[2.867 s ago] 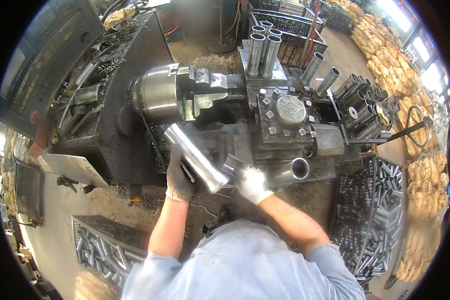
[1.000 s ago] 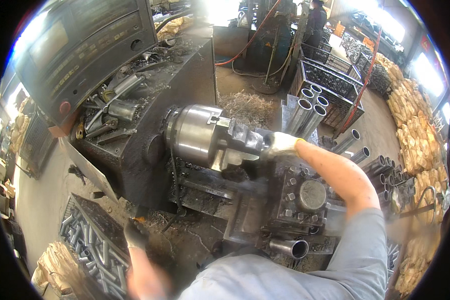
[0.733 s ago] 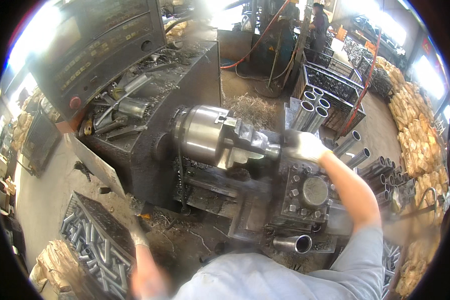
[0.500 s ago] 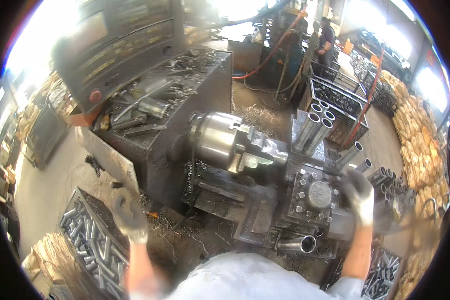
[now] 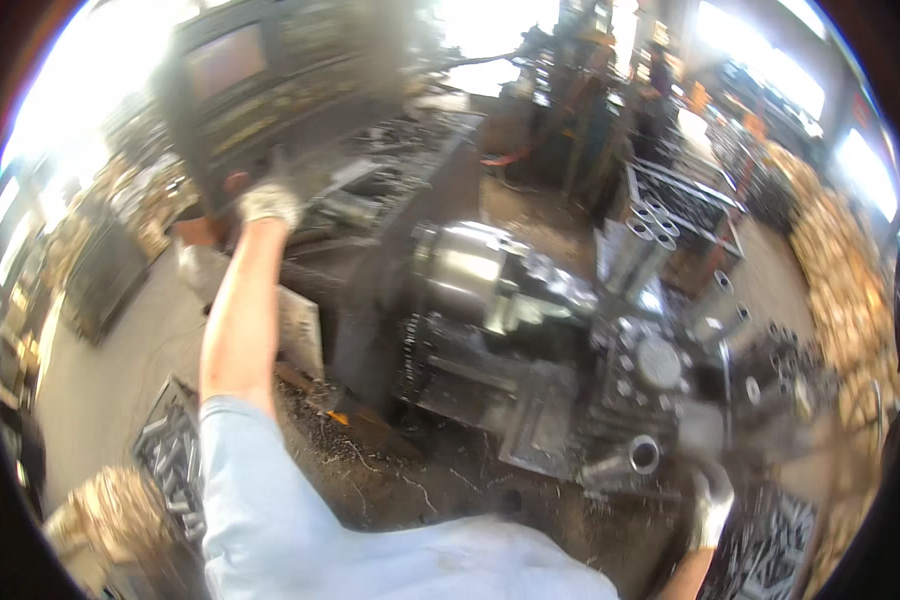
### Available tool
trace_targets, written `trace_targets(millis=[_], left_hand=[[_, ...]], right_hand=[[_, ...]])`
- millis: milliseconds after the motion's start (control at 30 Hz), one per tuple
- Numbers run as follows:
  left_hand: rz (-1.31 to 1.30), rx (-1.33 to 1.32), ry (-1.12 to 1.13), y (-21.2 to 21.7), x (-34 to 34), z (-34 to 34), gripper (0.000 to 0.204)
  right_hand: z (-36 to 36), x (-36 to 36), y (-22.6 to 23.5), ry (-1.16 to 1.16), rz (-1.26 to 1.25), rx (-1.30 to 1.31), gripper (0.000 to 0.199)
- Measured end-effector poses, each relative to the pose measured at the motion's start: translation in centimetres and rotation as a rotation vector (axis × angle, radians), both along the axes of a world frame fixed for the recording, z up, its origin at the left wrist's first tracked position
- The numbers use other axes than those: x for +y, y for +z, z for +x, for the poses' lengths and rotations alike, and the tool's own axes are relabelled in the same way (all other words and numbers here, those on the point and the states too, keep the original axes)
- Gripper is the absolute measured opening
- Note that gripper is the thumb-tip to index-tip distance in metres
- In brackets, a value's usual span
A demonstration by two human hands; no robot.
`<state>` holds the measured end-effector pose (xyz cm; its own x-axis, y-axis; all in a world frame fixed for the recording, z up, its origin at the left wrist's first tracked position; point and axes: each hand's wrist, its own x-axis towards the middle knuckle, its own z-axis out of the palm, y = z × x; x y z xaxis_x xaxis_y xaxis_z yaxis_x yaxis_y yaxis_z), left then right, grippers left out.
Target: The person operates a CNC lathe in a workshop, repeatedly loading cylindrical metal parts into the chuck, securing them, and removing finished pieces. The person places the finished parts into a nearby bin and continues the cycle with new parts from a rack.
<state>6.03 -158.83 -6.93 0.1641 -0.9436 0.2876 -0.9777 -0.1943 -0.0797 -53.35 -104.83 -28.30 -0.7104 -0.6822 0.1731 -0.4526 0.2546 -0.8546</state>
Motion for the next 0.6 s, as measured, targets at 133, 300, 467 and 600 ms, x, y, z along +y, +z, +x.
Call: trace_targets(millis=[133, 300, 467, 600], left_hand=[[-0.449, 0.222, -0.149, -0.8, 6.3, -3.0, 0.076], [-0.711, 0.492, -0.727, -12.3, 26.3, -9.2, 0.025], [-0.224, 0.802, -0.365, -29.8, 42.3, -11.8, 0.025], [0.228, 0.791, 0.215, -39.7, 52.5, -6.9, 0.034]], right_hand=[[1.6, 1.6, 0.9, -0.019, 0.077, 0.025, 0.037], [3.5, -0.8, -0.1, 0.074, 0.034, -0.308, 0.062], [3.2, -5.7, -2.2, 0.574, -0.009, -0.095, 0.084], [3.7, -8.1, -2.9, 0.656, 0.183, -0.074, 0.055]])
